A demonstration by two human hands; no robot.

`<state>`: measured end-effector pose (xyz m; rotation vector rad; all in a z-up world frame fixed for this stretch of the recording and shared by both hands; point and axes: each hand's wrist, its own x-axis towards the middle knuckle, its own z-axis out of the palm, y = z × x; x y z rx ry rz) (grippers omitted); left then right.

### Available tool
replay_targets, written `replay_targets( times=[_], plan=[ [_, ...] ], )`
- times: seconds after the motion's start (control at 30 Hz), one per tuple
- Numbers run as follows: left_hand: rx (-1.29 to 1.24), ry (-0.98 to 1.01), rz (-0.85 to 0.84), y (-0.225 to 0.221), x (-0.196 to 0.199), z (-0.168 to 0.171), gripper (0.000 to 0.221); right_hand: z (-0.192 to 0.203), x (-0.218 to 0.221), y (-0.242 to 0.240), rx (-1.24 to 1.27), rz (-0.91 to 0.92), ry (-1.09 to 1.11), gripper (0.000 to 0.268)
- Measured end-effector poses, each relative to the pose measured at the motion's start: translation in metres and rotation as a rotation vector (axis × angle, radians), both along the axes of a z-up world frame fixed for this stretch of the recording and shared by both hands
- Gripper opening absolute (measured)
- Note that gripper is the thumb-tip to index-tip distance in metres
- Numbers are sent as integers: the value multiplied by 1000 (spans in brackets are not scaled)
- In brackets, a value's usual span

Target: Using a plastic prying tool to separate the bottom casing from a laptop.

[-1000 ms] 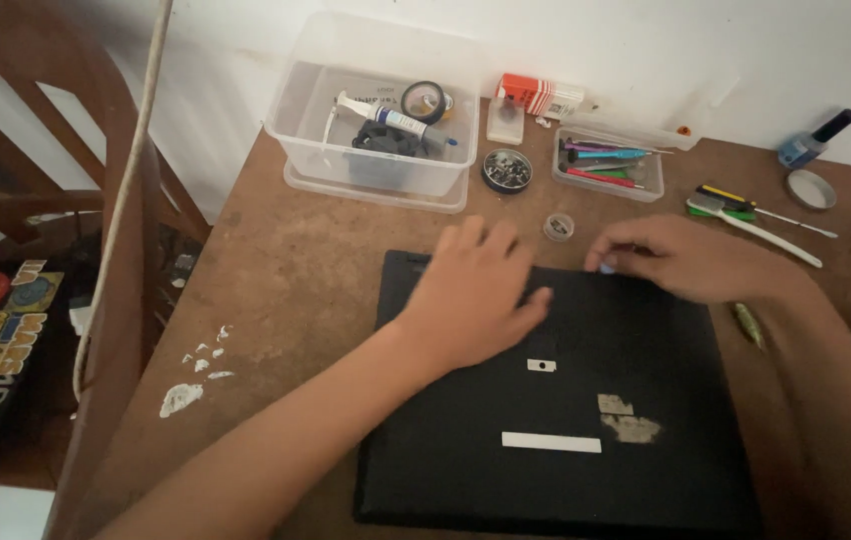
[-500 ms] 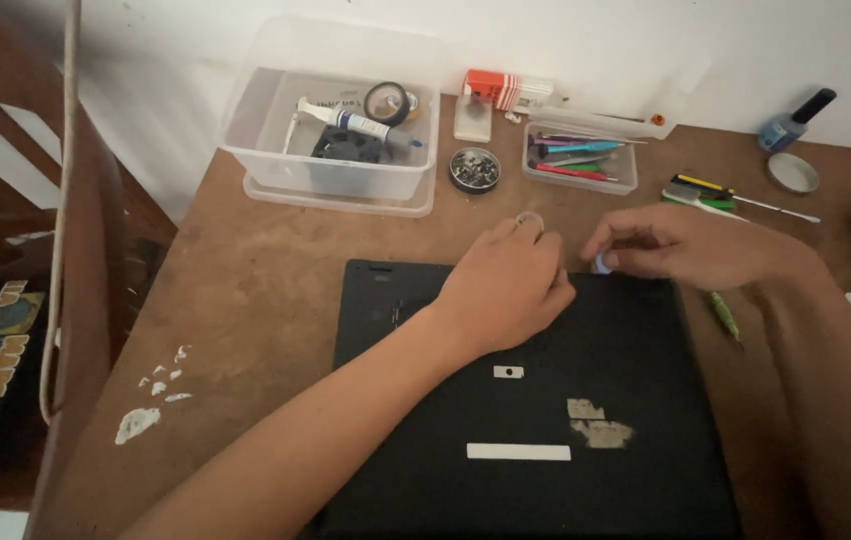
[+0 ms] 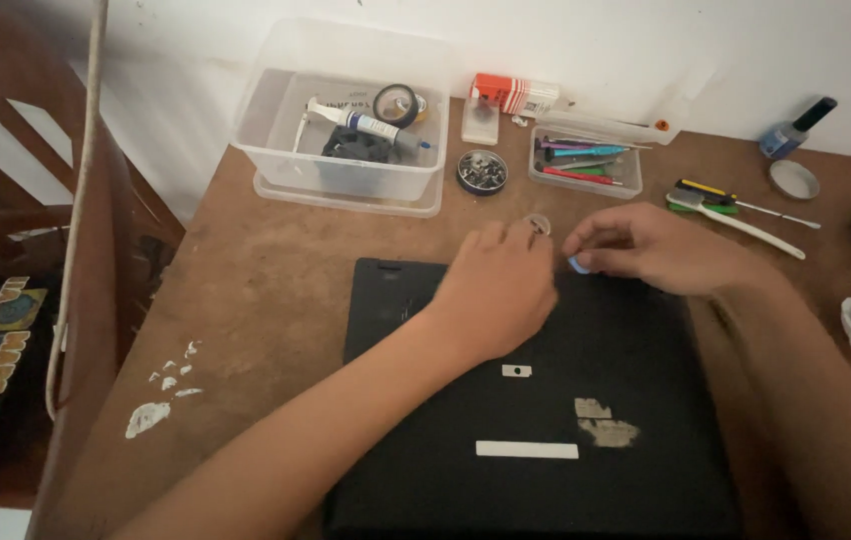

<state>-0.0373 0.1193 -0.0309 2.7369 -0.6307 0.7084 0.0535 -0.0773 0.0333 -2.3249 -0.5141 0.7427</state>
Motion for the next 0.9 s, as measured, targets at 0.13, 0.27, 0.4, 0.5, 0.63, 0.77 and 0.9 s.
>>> replay_targets(
  times=[0.13,0.27,0.4,0.5,0.63,0.77,0.9],
  plan=[
    [90,-92,103,30,-25,9,32,10,-19,23,-24,-88,-37,23],
    [131,-37,183,65,-45,16,31,30,-37,47,-157,-214,-12,24],
    [-47,-92,155,87,-48,5,22,25,-38,56,-174,-254,-28,22],
    [-97,188,120,85,-55,32,30,2,-25,51,-74,-244,-72,27],
    [-79,222,98,87,-53,35,27,2,-31,60,-9,-261,-82,27],
    [-46,229,104,86,-51,34,22,-8,-30,66,37,-216,-67,29],
    [-39,235,116,86,-52,36,19,-14,-26,71,125,-192,-55,26]
  ],
)
